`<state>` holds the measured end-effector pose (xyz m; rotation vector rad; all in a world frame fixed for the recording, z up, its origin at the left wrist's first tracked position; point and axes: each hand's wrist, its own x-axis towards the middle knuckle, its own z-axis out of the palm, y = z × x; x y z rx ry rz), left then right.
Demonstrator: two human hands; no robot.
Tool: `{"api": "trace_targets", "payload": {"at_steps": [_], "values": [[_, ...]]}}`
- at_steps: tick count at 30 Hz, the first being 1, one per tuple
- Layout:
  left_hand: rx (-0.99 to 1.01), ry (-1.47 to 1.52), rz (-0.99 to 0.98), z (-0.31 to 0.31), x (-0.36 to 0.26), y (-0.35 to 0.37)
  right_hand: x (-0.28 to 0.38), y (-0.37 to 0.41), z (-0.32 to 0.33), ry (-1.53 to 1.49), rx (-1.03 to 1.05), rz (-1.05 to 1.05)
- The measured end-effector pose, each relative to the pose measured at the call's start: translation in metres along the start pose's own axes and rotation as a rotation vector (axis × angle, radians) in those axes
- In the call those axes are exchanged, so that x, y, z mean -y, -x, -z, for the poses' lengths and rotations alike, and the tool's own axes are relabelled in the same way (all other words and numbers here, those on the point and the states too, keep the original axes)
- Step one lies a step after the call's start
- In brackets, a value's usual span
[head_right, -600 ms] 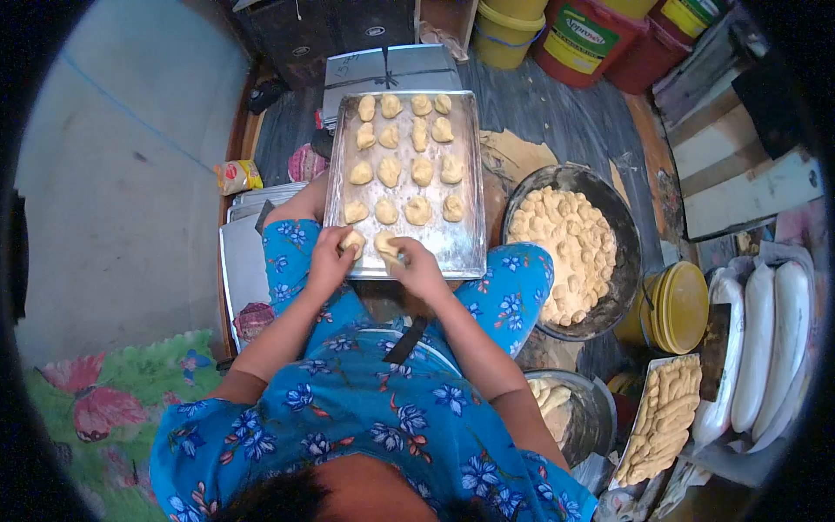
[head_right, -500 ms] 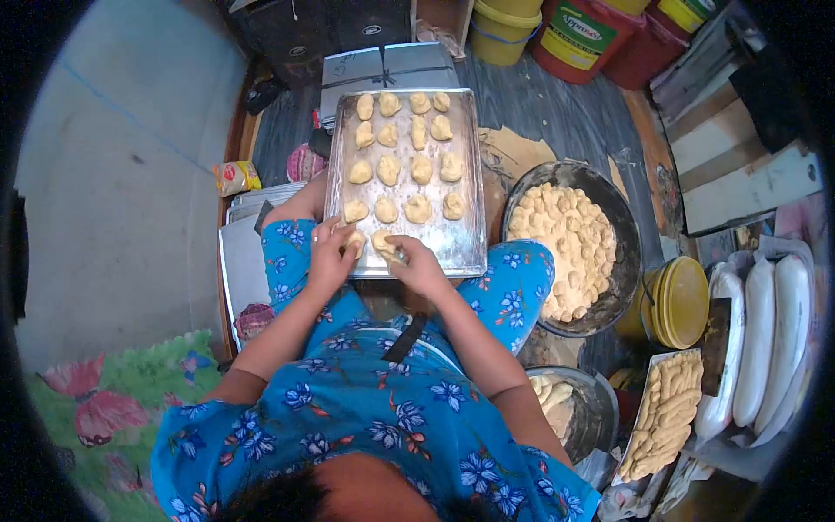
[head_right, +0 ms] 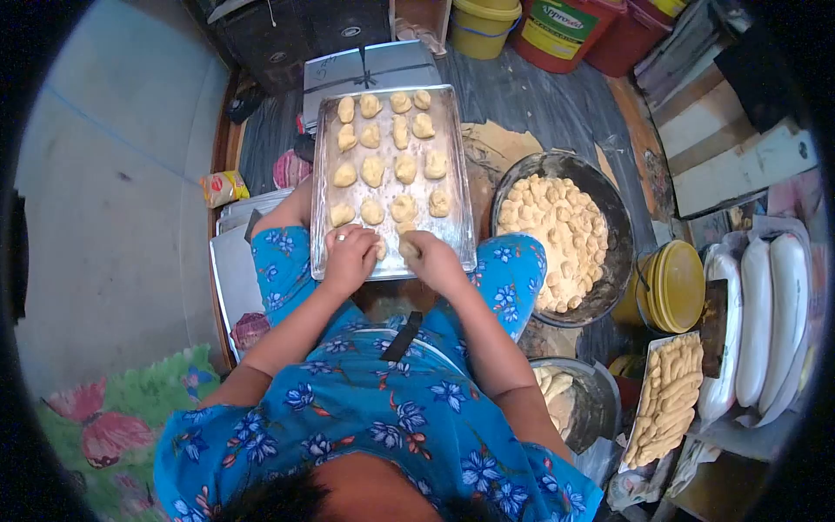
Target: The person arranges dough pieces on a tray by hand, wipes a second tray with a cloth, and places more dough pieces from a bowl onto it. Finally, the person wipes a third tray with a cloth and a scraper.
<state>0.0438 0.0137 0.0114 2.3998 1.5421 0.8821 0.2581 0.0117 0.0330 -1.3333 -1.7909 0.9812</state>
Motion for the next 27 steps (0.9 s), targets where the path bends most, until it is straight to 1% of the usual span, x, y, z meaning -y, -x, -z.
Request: {"api": "trace_targets", "payload": {"at_steps": [1,2,3,5,6,7,9,10,11,13,14,16,17,19,20,23,24,27], "values": [[-0.018,-0.001,0.018,0.003,0.003,-0.004,0.001,-0.001,-0.002,0.106,0.046,0.018],[-0.039,-0.004,0.039,0.005,0.007,-0.008,-0.002,-0.003,-0.006,0.009,0.002,-0.081],[-0.057,-0.006,0.063,0.008,0.011,-0.011,-0.002,-0.007,-0.004,0.136,-0.054,0.004],[-0.015,-0.054,0.106,0.017,0.017,-0.023,0.003,-0.022,0.005,0.385,-0.168,0.167],[0.004,-0.072,0.109,0.021,0.016,-0.031,0.016,-0.030,0.009,0.512,-0.121,0.093],[0.021,-0.091,0.110,0.023,0.017,-0.038,0.013,-0.038,0.008,0.574,-0.147,0.136],[0.129,-0.114,0.134,0.016,0.022,-0.047,0.001,-0.053,0.003,0.698,-0.204,0.226],[0.189,-0.114,0.158,0.014,0.024,-0.053,-0.003,-0.059,0.001,0.724,-0.164,0.186],[0.252,-0.113,0.183,0.012,0.025,-0.056,-0.007,-0.064,0.000,0.713,-0.126,0.170],[0.228,-0.119,0.183,0.003,0.029,-0.058,-0.008,-0.071,0.001,0.688,-0.047,0.135],[0.217,-0.121,0.185,-0.001,0.031,-0.058,-0.009,-0.071,0.002,0.682,-0.057,0.120],[0.156,-0.107,0.169,0.010,0.024,-0.057,-0.004,-0.070,0.005,0.667,-0.077,0.091],[0.126,-0.099,0.161,0.014,0.020,-0.055,-0.004,-0.067,0.007,0.655,-0.165,0.098],[0.022,-0.155,0.259,0.019,0.029,-0.041,-0.006,-0.057,0.016,0.630,-0.340,0.110],[-0.029,-0.182,0.308,0.021,0.037,-0.035,-0.005,-0.051,0.022,0.626,-0.359,0.042],[0.060,0.017,0.487,0.026,0.061,-0.020,-0.031,-0.049,0.025,0.409,-0.291,-0.071],[0.063,0.002,0.432,0.019,0.074,-0.016,-0.035,-0.051,0.023,0.371,-0.296,-0.062],[-0.018,0.165,0.494,0.007,0.080,-0.024,-0.039,-0.058,0.018,0.363,-0.318,-0.064]]}}
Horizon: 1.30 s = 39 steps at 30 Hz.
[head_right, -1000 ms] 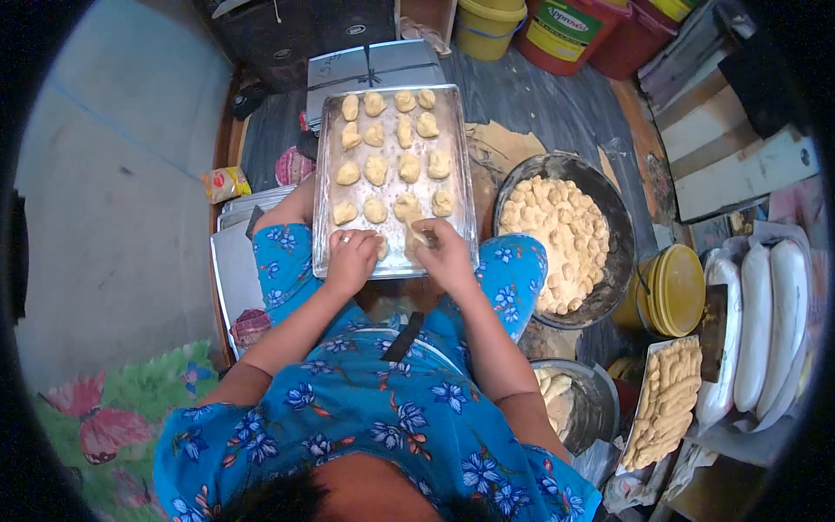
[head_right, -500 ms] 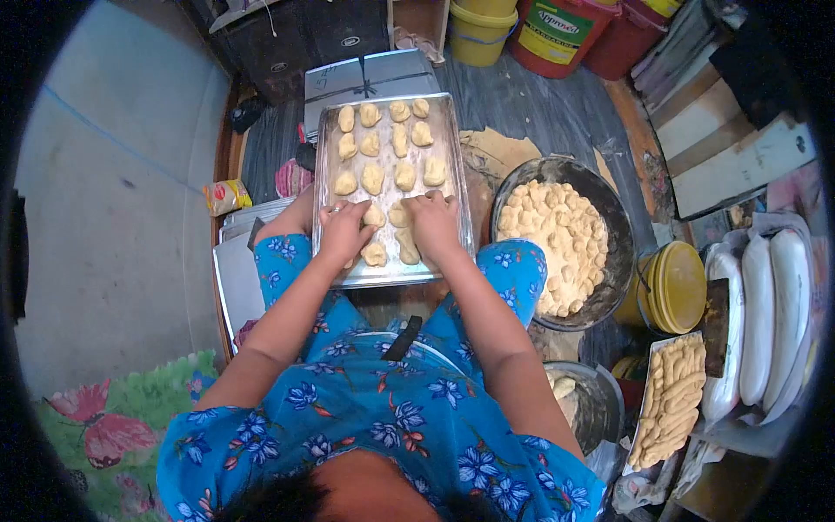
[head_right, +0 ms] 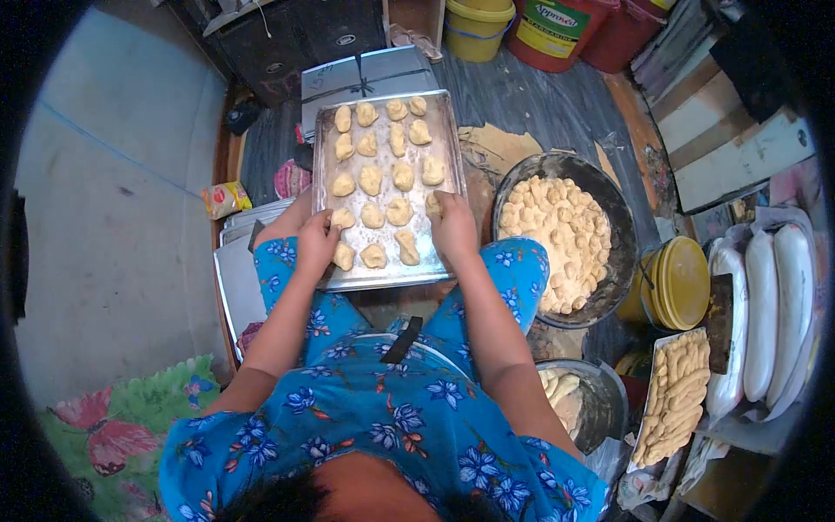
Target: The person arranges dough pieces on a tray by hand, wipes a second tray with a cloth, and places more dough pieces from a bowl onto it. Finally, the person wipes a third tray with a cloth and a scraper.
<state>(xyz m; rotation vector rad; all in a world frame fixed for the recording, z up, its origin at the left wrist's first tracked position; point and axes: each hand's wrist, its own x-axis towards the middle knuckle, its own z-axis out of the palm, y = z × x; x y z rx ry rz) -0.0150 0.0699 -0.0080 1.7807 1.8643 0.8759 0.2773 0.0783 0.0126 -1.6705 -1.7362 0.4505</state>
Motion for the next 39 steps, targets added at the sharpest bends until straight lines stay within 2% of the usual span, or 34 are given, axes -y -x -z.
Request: {"api": "trace_targets", "payload": {"at_steps": [3,6,7,10,13,17,20,21,25,26,28,33,35,37,38,39], "values": [[0.077,-0.115,0.024,0.002,-0.008,-0.008,-0.001,-0.011,0.010,0.017,0.069,0.071],[-0.032,-0.181,-0.066,0.006,-0.024,-0.011,-0.007,-0.035,0.011,0.030,-0.034,0.046],[-0.020,-0.218,-0.102,0.007,-0.030,-0.016,-0.008,-0.046,0.011,0.002,-0.031,-0.021],[0.021,-0.302,-0.188,0.002,-0.046,-0.045,-0.003,-0.070,0.007,0.021,0.080,-0.095],[0.067,-0.312,-0.233,-0.008,-0.059,-0.065,-0.008,-0.088,-0.006,-0.088,0.172,-0.117],[0.126,-0.293,-0.215,-0.021,-0.060,-0.081,0.000,-0.078,-0.009,-0.013,0.011,-0.004],[0.080,-0.266,-0.236,-0.029,-0.052,-0.082,0.027,-0.064,-0.001,0.195,0.029,0.203],[0.064,-0.259,-0.248,-0.030,-0.052,-0.081,0.017,-0.066,-0.013,0.170,0.045,0.278],[-0.016,-0.247,-0.313,-0.031,-0.044,-0.078,0.030,-0.068,-0.021,0.212,0.089,0.177],[-0.051,-0.235,-0.342,-0.031,-0.040,-0.076,0.030,-0.068,-0.023,0.199,0.054,0.183],[-0.105,-0.175,-0.216,-0.027,-0.029,-0.071,0.025,-0.065,-0.023,0.179,-0.023,0.182],[-0.046,-0.159,-0.091,-0.026,0.002,-0.074,0.020,-0.043,0.009,0.015,-0.042,0.101],[-0.108,-0.156,-0.144,-0.032,0.011,-0.084,0.009,-0.034,0.028,-0.047,-0.204,0.102],[-0.068,-0.136,-0.083,-0.030,0.000,-0.085,-0.018,-0.031,0.050,-0.076,-0.353,0.149],[-0.051,-0.126,-0.050,-0.028,-0.007,-0.084,-0.040,-0.031,0.059,-0.104,-0.423,0.106],[-0.087,-0.188,-0.150,-0.026,-0.012,-0.081,-0.067,-0.030,0.064,-0.134,-0.492,0.064]]}}
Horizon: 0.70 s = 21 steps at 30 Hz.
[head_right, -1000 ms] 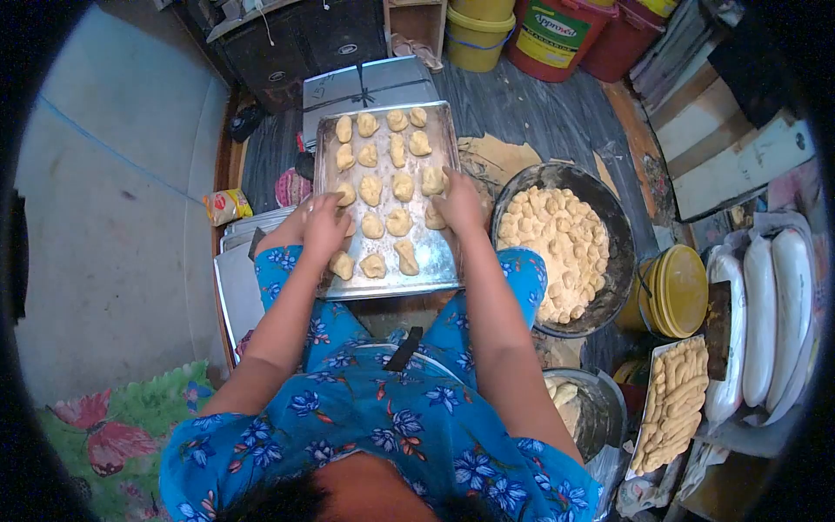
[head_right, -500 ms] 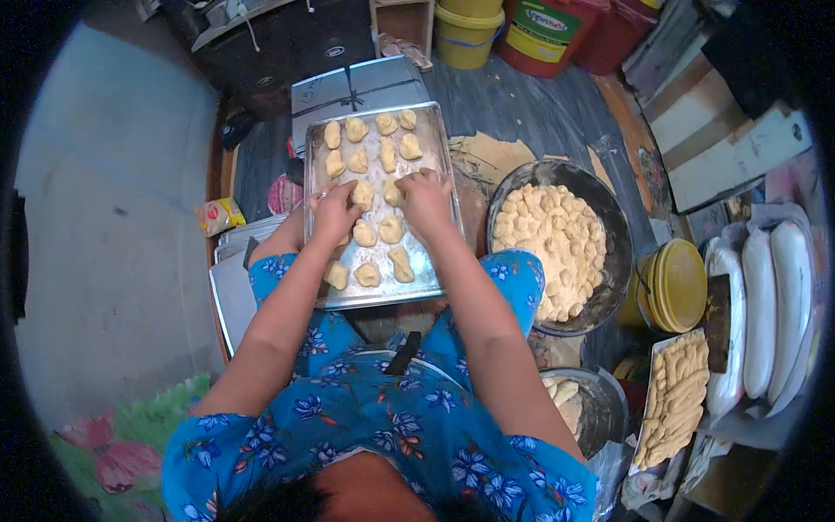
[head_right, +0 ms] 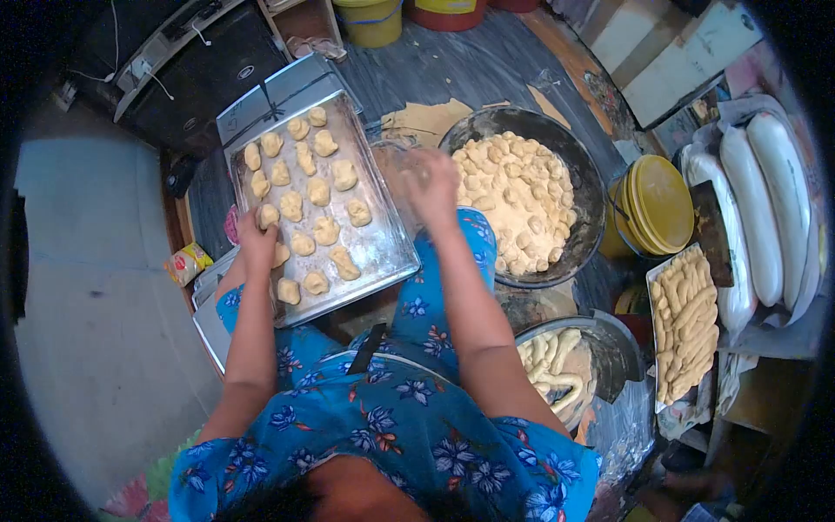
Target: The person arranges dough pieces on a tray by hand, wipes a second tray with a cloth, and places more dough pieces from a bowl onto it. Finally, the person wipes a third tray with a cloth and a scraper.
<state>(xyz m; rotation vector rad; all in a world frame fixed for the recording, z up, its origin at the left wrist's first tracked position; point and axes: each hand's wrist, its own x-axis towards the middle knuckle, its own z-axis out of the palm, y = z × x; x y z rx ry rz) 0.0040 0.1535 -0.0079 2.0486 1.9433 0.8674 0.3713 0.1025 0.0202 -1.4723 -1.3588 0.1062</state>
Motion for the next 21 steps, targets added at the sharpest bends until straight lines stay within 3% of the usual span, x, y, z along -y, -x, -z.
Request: {"api": "trace_targets", "payload": {"at_steps": [1,3,7,9,11,16,19,21], "values": [[-0.019,0.007,-0.018,0.002,-0.006,0.003,-0.027,-0.003,0.006,-0.009,-0.090,-0.021],[-0.064,0.010,-0.054,0.006,-0.019,0.010,-0.086,-0.007,0.005,0.002,-0.031,-0.341],[0.032,-0.025,-0.169,0.018,-0.063,0.048,-0.182,-0.012,-0.017,0.191,0.412,-0.675],[0.111,-0.072,-0.229,0.027,-0.083,0.071,-0.232,0.004,-0.045,0.423,0.557,-0.637],[0.186,-0.062,-0.308,0.031,-0.094,0.089,-0.253,0.008,-0.055,0.446,0.747,-0.672],[0.334,-0.009,-0.323,0.034,-0.105,0.108,-0.286,0.019,-0.101,0.606,0.804,-0.791],[0.279,-0.026,-0.345,0.034,-0.103,0.096,-0.409,0.068,-0.141,0.505,1.223,-0.483],[0.250,-0.051,-0.328,0.034,-0.102,0.079,-0.395,0.068,-0.134,0.488,1.122,-0.454]]}}
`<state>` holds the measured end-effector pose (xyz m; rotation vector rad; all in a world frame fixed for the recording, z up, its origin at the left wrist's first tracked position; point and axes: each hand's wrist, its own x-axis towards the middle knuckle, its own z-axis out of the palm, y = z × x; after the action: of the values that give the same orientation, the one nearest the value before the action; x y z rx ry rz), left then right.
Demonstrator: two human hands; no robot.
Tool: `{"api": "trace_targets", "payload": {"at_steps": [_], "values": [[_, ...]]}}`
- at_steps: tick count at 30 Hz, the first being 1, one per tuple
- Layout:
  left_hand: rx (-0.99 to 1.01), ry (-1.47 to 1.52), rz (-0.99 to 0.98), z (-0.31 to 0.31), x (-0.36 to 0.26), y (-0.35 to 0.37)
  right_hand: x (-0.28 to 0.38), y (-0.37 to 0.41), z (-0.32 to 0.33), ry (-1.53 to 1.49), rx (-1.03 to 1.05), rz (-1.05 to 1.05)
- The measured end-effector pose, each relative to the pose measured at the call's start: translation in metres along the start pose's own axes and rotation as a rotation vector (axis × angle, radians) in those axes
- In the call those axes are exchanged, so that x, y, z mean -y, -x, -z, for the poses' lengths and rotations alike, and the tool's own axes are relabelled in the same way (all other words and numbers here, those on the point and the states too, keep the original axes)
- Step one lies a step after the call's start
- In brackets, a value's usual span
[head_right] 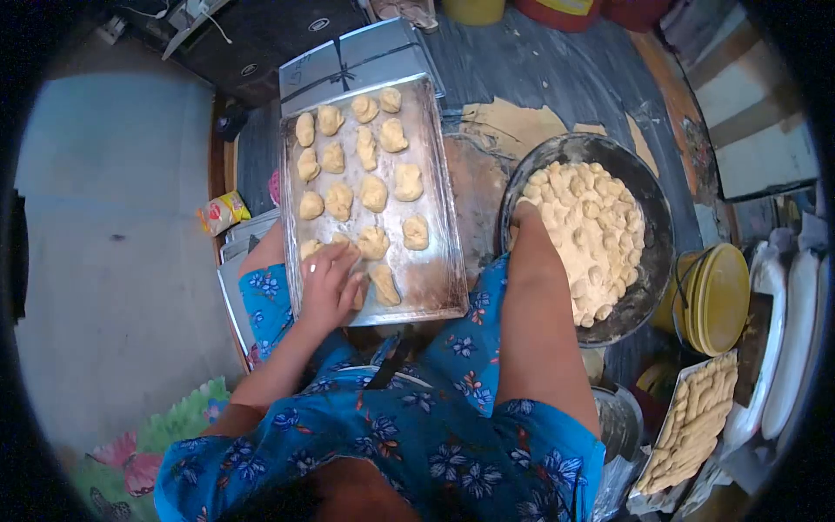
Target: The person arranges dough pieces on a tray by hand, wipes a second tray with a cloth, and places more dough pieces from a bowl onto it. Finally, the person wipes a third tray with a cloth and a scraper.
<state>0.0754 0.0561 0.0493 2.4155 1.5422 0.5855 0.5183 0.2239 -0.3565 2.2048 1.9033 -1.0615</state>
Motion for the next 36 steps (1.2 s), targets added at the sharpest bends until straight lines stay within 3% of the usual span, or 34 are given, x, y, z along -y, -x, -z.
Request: {"api": "trace_targets", "payload": {"at_steps": [5,9,11,13,16,18,22,32,36], "values": [[0.138,-0.072,0.070,-0.007,0.010,-0.038,0.046,0.051,0.052,0.037,0.008,-0.212],[0.203,-0.031,0.145,-0.011,0.010,-0.043,0.120,0.133,0.138,-0.364,-0.286,-0.197],[0.169,-0.027,0.128,-0.015,0.010,-0.038,0.125,0.158,0.144,-0.840,-0.561,0.086],[0.048,-0.049,0.062,-0.017,0.010,-0.027,0.165,0.221,0.165,-1.077,-0.619,0.243],[-0.046,-0.052,0.069,-0.010,0.016,-0.012,0.225,0.310,0.156,-0.883,-0.938,0.503],[-0.092,-0.048,0.124,-0.007,0.027,0.001,0.250,0.354,0.133,-0.549,-0.978,0.585],[-0.009,-0.111,0.238,0.002,0.031,0.011,0.283,0.388,0.075,-0.326,-0.527,0.649],[-0.033,-0.072,0.195,-0.007,0.044,-0.002,0.295,0.388,0.082,-0.260,-0.494,0.587],[-0.187,-0.036,0.311,0.003,0.055,0.021,0.300,0.372,0.105,-0.291,-0.593,0.531]]}}
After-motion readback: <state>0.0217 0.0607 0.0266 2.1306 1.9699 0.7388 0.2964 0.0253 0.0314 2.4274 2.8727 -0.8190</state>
